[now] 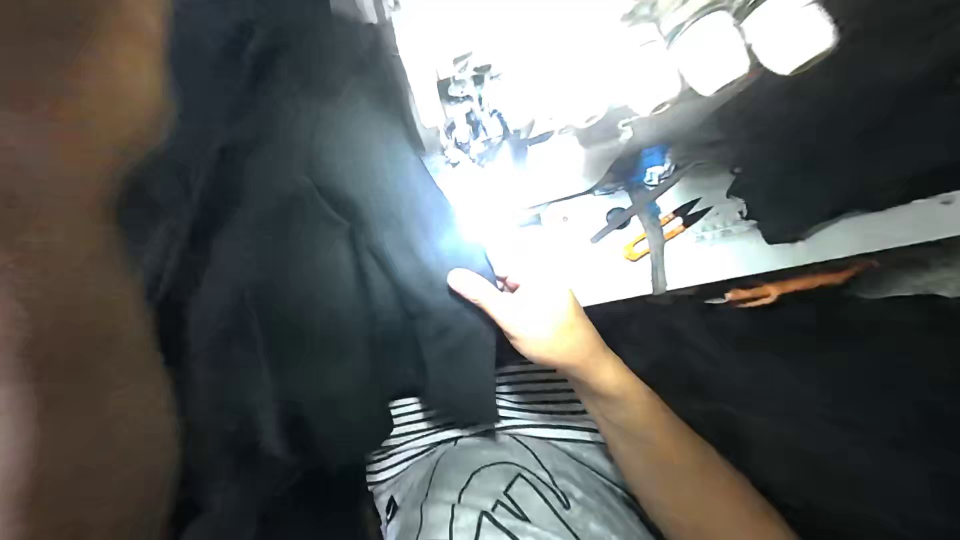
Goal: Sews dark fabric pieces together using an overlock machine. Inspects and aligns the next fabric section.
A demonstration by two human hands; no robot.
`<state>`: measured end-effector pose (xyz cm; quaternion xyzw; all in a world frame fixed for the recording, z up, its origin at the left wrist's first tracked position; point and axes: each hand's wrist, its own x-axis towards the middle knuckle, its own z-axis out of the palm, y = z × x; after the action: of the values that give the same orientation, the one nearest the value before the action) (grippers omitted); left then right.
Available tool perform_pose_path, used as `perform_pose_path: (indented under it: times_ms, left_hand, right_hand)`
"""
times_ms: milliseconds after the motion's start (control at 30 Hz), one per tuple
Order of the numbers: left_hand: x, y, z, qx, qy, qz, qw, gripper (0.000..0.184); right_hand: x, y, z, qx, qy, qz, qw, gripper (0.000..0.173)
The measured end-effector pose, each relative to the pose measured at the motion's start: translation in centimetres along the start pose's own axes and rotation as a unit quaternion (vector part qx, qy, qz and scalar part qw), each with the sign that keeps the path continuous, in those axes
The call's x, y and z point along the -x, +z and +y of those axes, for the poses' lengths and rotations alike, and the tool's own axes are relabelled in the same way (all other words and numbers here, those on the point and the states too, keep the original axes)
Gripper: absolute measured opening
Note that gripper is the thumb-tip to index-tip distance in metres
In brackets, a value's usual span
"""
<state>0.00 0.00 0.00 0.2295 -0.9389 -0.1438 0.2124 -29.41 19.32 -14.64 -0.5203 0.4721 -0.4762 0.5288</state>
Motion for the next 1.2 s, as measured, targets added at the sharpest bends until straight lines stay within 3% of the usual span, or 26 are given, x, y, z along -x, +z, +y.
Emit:
perform_pose_path:
  times_ms: [33,100,167,267,367,433,600,1033,1100,1200]
  left_hand:
    - [-0.5,4.6,5.2,-0.041,-0.121,0.055,0.990,0.031]
    - [0.0,11.6,10.8,-0.006,-0.218,0.091,0.972,0.029]
    - [1.3,16.0,11.6,0.048,-0.231,0.137,0.962,0.032]
    - [1.8,18.3,11.3,0.065,-0.244,0.189,0.949,0.031]
    - [0.8,18.1,11.2,0.034,-0.254,0.176,0.950,0.032]
    - [-0.6,17.7,10.1,0.007,-0.243,0.170,0.955,0.029]
    - [-2.7,16.6,7.0,-0.008,-0.219,0.156,0.963,0.022]
    - [-3.2,17.0,6.4,-0.018,-0.206,0.153,0.966,0.027]
    - [-1.9,14.9,6.9,0.013,-0.204,0.142,0.969,0.029]
    - [4.6,8.1,8.8,0.048,-0.247,0.224,0.941,0.034]
  right_hand:
    - [-0.2,-0.3,0.8,-0.002,0.000,-0.008,1.000,0.029]
    - [-0.7,-0.8,1.8,-0.010,0.000,-0.027,1.000,0.039]
    - [-1.0,-1.3,2.2,-0.025,0.006,-0.042,0.999,0.041]
    - [-1.2,-1.6,2.5,-0.054,-0.017,-0.037,0.998,0.038]
    - [-1.1,-1.4,3.1,-0.036,-0.081,-0.016,0.996,0.020]
    - [-0.9,-1.2,3.6,-0.016,-0.084,0.023,0.996,0.016]
    - [-1.5,-1.8,3.0,-0.008,-0.085,0.038,0.996,0.020]
    - [-1.2,-1.5,2.7,0.039,-0.070,0.050,0.996,0.023]
    - [0.8,-1.7,2.1,0.052,-0.039,0.033,0.997,0.015]
    - [5.4,-1.6,1.3,-0.004,0.026,0.021,0.999,0.019]
